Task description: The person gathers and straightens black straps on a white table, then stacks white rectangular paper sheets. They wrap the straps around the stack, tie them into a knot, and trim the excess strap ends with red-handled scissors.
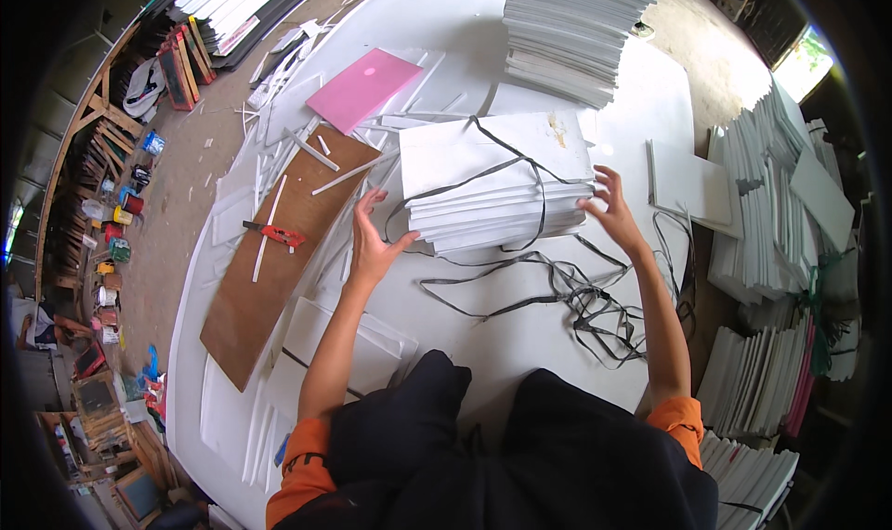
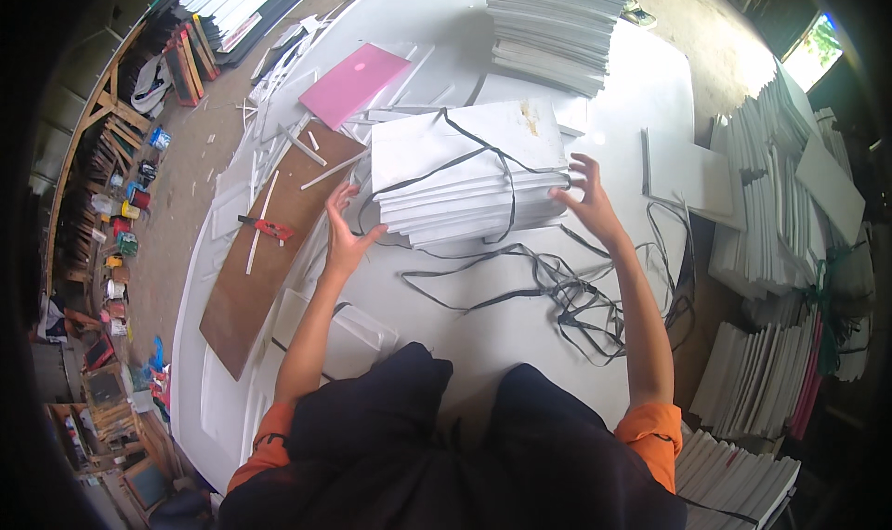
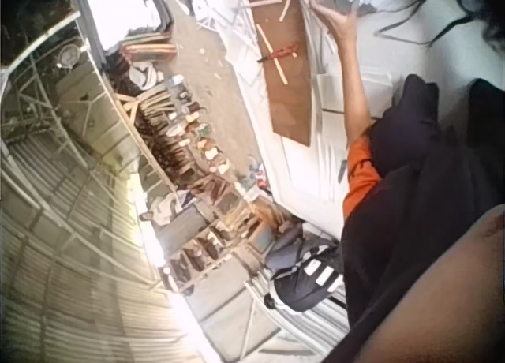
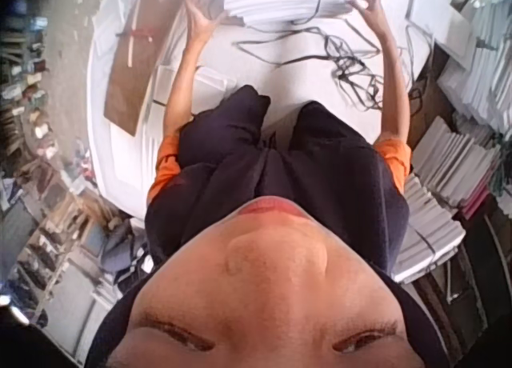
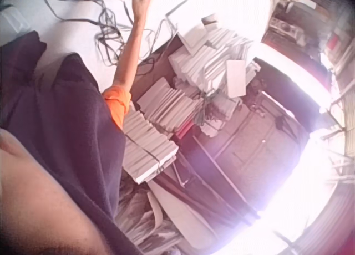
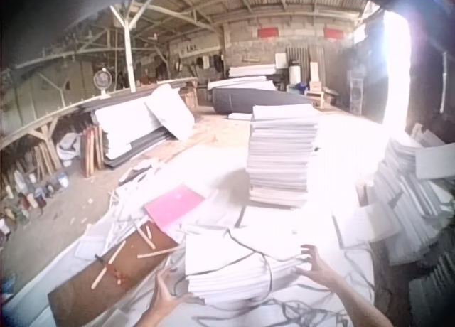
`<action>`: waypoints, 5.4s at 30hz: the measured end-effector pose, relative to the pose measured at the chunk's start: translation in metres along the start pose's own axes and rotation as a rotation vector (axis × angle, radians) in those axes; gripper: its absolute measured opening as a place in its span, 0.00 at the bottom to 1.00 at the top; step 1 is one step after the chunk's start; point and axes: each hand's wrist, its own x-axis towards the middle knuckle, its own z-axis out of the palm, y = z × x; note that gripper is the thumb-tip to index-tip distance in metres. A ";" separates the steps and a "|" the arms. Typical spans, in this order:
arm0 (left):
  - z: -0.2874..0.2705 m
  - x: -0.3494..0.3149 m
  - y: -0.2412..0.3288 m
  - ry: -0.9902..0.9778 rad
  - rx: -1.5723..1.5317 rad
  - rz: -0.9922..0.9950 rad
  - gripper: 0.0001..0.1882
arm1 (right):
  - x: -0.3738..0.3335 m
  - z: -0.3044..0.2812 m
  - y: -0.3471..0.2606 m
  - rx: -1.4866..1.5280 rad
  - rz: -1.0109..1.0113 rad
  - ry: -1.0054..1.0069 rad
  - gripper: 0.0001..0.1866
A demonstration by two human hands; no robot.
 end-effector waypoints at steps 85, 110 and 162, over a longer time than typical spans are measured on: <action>0.069 -0.030 -0.083 0.056 0.248 -0.033 0.05 | 0.013 -0.001 0.162 0.574 0.567 -0.023 0.11; 0.138 -0.054 -0.136 0.000 -0.368 -0.646 0.22 | 0.020 0.059 0.134 0.692 0.447 0.009 0.18; 0.098 -0.019 -0.097 -0.202 0.243 -0.110 0.16 | -0.004 0.055 0.125 -0.633 -0.052 0.116 0.20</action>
